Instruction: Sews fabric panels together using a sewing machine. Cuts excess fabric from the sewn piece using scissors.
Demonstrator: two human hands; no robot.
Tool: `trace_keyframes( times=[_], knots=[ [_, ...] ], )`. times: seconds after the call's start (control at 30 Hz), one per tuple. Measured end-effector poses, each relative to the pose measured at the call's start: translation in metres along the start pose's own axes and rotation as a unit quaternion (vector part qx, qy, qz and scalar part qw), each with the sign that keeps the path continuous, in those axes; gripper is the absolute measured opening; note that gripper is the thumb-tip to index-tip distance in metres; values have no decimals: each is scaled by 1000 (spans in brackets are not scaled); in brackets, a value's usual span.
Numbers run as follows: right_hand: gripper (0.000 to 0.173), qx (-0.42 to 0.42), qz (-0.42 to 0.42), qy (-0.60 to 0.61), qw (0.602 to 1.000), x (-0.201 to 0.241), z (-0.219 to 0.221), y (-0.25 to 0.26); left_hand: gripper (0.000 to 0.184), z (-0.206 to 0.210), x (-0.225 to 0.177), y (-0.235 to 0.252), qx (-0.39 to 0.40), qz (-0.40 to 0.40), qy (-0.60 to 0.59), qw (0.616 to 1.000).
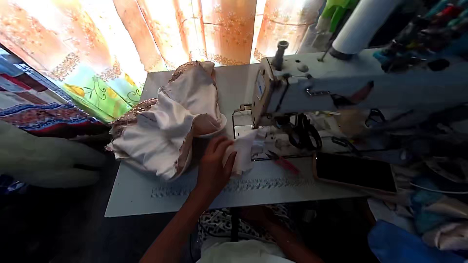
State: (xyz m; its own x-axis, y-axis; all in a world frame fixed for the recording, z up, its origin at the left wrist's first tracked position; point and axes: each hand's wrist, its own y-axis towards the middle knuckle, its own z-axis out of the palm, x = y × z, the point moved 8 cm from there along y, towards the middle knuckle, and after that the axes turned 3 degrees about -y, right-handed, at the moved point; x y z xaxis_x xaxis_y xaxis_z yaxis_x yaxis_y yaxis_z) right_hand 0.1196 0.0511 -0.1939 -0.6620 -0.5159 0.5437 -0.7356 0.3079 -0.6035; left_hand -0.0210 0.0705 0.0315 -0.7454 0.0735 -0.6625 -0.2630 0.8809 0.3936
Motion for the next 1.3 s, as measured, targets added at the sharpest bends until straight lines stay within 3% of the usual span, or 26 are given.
trace_keyframes(
  times=[0.07, 0.13, 0.2, 0.27, 0.4, 0.5, 0.6, 0.83, 1.03, 1.17, 1.3],
  knots=[
    [46, 48, -52, 30, 997, 18, -15, -53, 32, 8, -12, -23, 19, 19, 29, 999],
    [42, 42, -158, 53, 985, 43, -29, -107, 39, 24, -12, -34, 69, 5, 43, 997],
    [37, -9, -303, 89, 949, 66, -49, -152, 37, 34, -7, -35, 63, 2, 55, 997],
    [36, -120, -376, 114, 912, 76, -79, -184, 28, 35, -5, -34, 48, -4, 50, 998],
    [39, -380, -270, 87, 881, 55, -137, -213, 24, 25, -11, -33, 98, -70, -81, 989],
    [40, -472, -194, 75, 857, 34, -157, -214, 20, 3, -22, -24, 141, -96, -183, 968],
    [42, -518, -146, 82, 839, 25, -167, -204, 20, -30, -37, -9, 109, -89, -214, 967],
    [58, -565, -115, 103, 810, 30, -189, -166, 21, -53, -25, 39, 52, -111, -214, 969],
    [36, -567, -91, 35, 818, 26, -192, -163, 19, -65, -24, 54, 29, -54, -63, 996],
    [35, -519, -127, -51, 844, 42, -171, -145, 22, -54, -21, 57, 44, -76, 43, 995],
    [32, -496, -142, -89, 852, 45, -152, -135, 26, -56, -24, 53, 25, -47, 59, 997]
  ],
)
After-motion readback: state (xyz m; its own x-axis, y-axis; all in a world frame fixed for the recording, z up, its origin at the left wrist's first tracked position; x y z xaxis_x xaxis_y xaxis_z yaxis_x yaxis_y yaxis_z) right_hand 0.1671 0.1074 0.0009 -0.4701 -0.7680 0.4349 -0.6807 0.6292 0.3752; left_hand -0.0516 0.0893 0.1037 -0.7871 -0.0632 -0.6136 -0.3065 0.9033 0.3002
